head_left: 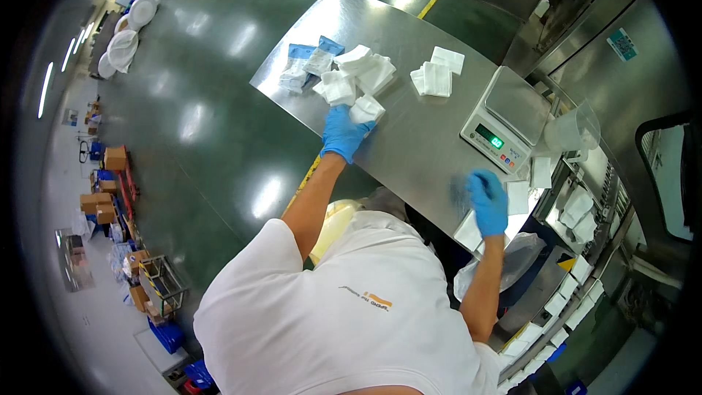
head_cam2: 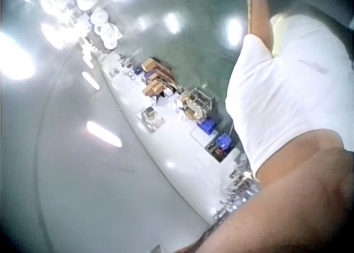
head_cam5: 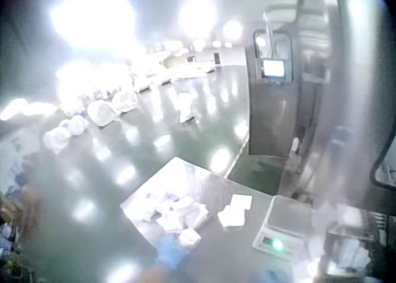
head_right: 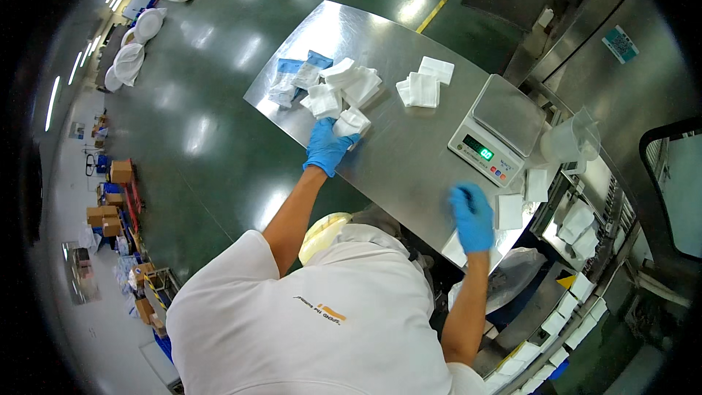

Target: The person repeatedly picks up small white rectangular items from a stainless steel table, places them on a digital scale, and then moves them to a conveyor belt or into a plastic bag. The person also uses scissors to cut open a blue and white packet and places its contents into a bag.

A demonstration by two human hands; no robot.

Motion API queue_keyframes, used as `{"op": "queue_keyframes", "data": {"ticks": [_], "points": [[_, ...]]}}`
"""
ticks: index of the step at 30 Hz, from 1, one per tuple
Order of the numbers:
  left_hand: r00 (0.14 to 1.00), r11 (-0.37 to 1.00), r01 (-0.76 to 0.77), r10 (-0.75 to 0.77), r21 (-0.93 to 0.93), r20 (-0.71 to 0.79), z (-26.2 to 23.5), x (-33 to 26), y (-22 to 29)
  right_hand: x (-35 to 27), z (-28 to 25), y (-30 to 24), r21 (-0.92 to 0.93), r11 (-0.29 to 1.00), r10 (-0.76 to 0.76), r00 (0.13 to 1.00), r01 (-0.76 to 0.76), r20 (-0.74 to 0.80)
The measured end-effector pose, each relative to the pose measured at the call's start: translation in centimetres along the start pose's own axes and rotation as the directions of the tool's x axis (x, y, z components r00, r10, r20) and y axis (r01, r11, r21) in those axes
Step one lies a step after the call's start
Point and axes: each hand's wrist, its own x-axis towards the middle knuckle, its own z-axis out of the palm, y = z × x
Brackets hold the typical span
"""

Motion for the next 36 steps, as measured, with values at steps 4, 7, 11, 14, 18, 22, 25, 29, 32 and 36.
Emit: {"op": "queue_keyframes", "data": {"ticks": [4,7,11,14,18,22,25,29,32,36], "points": [[0.988,0.994,0.083,-0.092,0.074,0.126,0.7,-1.0,1.3,4.7,7.6,0.2,-0.229,0.97,-0.033,0.981,0.077,0.19],[0.96,0.994,0.092,-0.071,-0.065,0.273,0.7,-2.1,3.4,6.3,10.6,0.6,-0.209,0.966,-0.093,0.962,0.15,0.258],[0.865,0.889,0.247,-0.023,-0.386,0.502,0.3,-5.2,5.9,5.6,10.9,-1.2,-0.317,0.859,-0.329,0.908,0.401,0.259],[0.792,0.833,0.301,0.053,-0.465,0.608,-1.2,-7.4,9.1,3.7,9.2,-3.3,-0.371,0.815,-0.391,0.894,0.446,0.218],[0.684,0.744,0.353,0.209,-0.567,0.699,-2.2,-8.8,11.5,0.7,6.2,-6.2,-0.222,0.943,-0.216,0.964,0.247,0.156],[0.507,0.545,0.628,0.256,-0.556,0.823,-2.8,-9.7,13.7,-0.9,4.3,-5.1,0.095,0.98,-0.184,0.979,0.175,0.093],[0.502,0.577,0.594,0.279,-0.561,0.818,-1.3,-9.7,13.2,-1.8,2.6,-3.8,0.015,0.99,-0.143,0.984,0.142,0.106],[0.6,0.47,0.636,0.196,-0.612,0.775,0.6,-8.9,13.5,-1.9,1.3,-4.3,0.062,0.988,-0.141,0.99,0.14,0.012],[0.653,0.589,0.511,0.208,-0.626,0.728,2.3,-6.3,11.0,0.9,-1.8,-4.2,0.241,0.969,0.07,0.995,-0.049,-0.077],[0.655,0.856,0.228,0.218,-0.464,0.724,2.9,-1.9,5.4,10.4,-5.8,-3.3,0.054,0.991,-0.089,0.91,0.121,-0.406]]}}
